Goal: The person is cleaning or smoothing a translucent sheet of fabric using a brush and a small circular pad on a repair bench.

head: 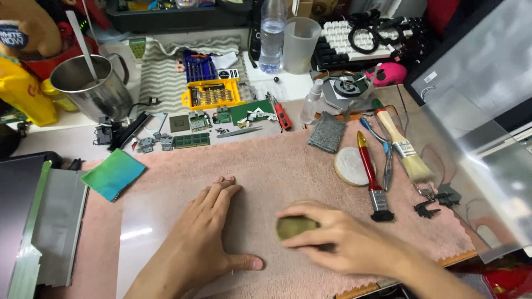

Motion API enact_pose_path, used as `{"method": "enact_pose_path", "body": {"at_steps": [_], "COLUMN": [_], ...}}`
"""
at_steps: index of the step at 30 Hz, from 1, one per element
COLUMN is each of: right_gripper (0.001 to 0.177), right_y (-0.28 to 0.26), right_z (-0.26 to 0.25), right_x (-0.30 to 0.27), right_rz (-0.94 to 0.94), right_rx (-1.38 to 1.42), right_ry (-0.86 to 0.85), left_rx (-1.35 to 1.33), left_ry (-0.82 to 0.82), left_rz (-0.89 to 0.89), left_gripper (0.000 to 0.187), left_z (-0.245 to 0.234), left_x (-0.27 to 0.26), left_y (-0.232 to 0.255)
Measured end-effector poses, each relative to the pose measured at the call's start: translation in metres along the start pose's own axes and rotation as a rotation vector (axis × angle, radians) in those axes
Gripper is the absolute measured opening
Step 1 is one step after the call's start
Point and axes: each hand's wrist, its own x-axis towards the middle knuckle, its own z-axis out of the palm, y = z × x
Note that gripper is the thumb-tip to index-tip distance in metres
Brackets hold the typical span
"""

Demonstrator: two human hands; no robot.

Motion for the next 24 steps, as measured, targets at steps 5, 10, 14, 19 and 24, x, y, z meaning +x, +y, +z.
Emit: {"method": "enact_pose_path", "body": {"at_steps": [5, 10, 14, 19, 24], "right_gripper": [0.033, 0.031, 0.028, 0.043, 0.032], "right_y": [0.029, -0.004, -0.008, 0.006, -0.021], "right_z": [-0.005, 0.011, -0.006, -0.044, -0.059], "right_x": [0.0, 0.01, -0.037, -0.07, -0.057], "right_rz": [0.154, -0.052, -0.214, -0.07, -0.06], "right_rx": [-0.086, -0.031, 0.052, -0.425, -0.302], "right_ry": [0.069, 0.055, 0.053, -0.023, 0.209], "left_rx": [-0.002, 0.035, 0.044, 0.105, 0.171], "left_ry": [-0.057, -0.095, -0.128, -0.079, 0.051], "left_rz": [-0.017, -0.06, -0.085, -0.037, 0.047], "left_gripper": [0.153, 0.155, 0.156, 0.158, 0.147], "left_z": [-0.005, -0.008, -0.01, -0.009, -0.008], "left_x": [0.001, 0.004, 0.004, 0.002, 0.013], "left_y": [0.0, 0.002, 0.004, 0.002, 0.008]}}
